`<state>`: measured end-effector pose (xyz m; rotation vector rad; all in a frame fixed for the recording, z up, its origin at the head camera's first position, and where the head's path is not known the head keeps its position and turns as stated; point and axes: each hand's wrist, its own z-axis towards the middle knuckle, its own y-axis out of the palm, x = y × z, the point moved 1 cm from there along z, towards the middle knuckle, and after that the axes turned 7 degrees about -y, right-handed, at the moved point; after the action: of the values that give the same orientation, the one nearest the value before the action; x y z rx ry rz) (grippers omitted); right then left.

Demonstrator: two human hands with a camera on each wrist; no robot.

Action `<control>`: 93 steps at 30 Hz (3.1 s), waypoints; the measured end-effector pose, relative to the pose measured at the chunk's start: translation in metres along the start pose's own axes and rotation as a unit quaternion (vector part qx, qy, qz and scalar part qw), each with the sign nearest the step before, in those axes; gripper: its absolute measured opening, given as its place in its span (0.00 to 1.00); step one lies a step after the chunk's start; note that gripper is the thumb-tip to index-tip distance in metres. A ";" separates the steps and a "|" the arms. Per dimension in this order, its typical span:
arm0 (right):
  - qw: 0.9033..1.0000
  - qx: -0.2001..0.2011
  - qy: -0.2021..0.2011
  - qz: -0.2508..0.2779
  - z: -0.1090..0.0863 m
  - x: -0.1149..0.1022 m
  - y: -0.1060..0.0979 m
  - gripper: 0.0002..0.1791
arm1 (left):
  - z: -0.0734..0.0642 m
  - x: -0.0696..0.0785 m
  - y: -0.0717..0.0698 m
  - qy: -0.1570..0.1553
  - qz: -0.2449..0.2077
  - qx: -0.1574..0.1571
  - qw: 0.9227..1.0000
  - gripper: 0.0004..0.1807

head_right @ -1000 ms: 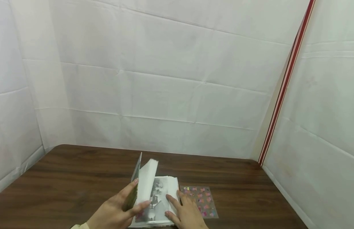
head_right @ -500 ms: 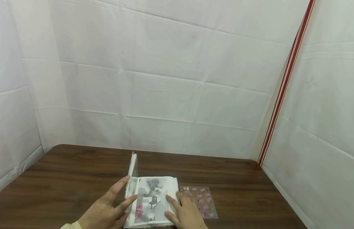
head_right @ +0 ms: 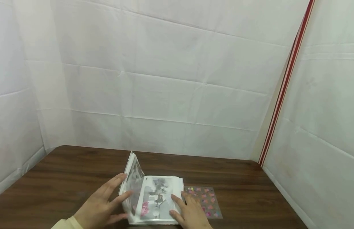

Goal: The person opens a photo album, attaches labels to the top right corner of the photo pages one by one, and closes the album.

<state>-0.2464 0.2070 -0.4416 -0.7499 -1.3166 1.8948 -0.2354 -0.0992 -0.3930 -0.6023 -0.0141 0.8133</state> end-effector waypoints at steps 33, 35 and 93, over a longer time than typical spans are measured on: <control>1.000 -0.001 -0.018 0.005 0.007 0.003 0.006 0.28 | -0.054 -0.034 -0.020 0.045 0.054 -0.099 0.993 0.28; 1.000 -0.001 -0.016 0.001 0.007 0.003 0.005 0.28 | -0.056 -0.033 -0.021 0.031 0.058 -0.137 0.988 0.28; 1.000 -0.024 -0.002 -0.008 0.008 0.000 0.002 0.30 | 0.001 0.001 -0.002 -0.077 -0.004 -0.227 0.971 0.20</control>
<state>-0.2533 0.2026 -0.4414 -0.7575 -1.3717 1.8588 -0.2333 -0.0988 -0.3915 -0.9679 -0.3517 0.8530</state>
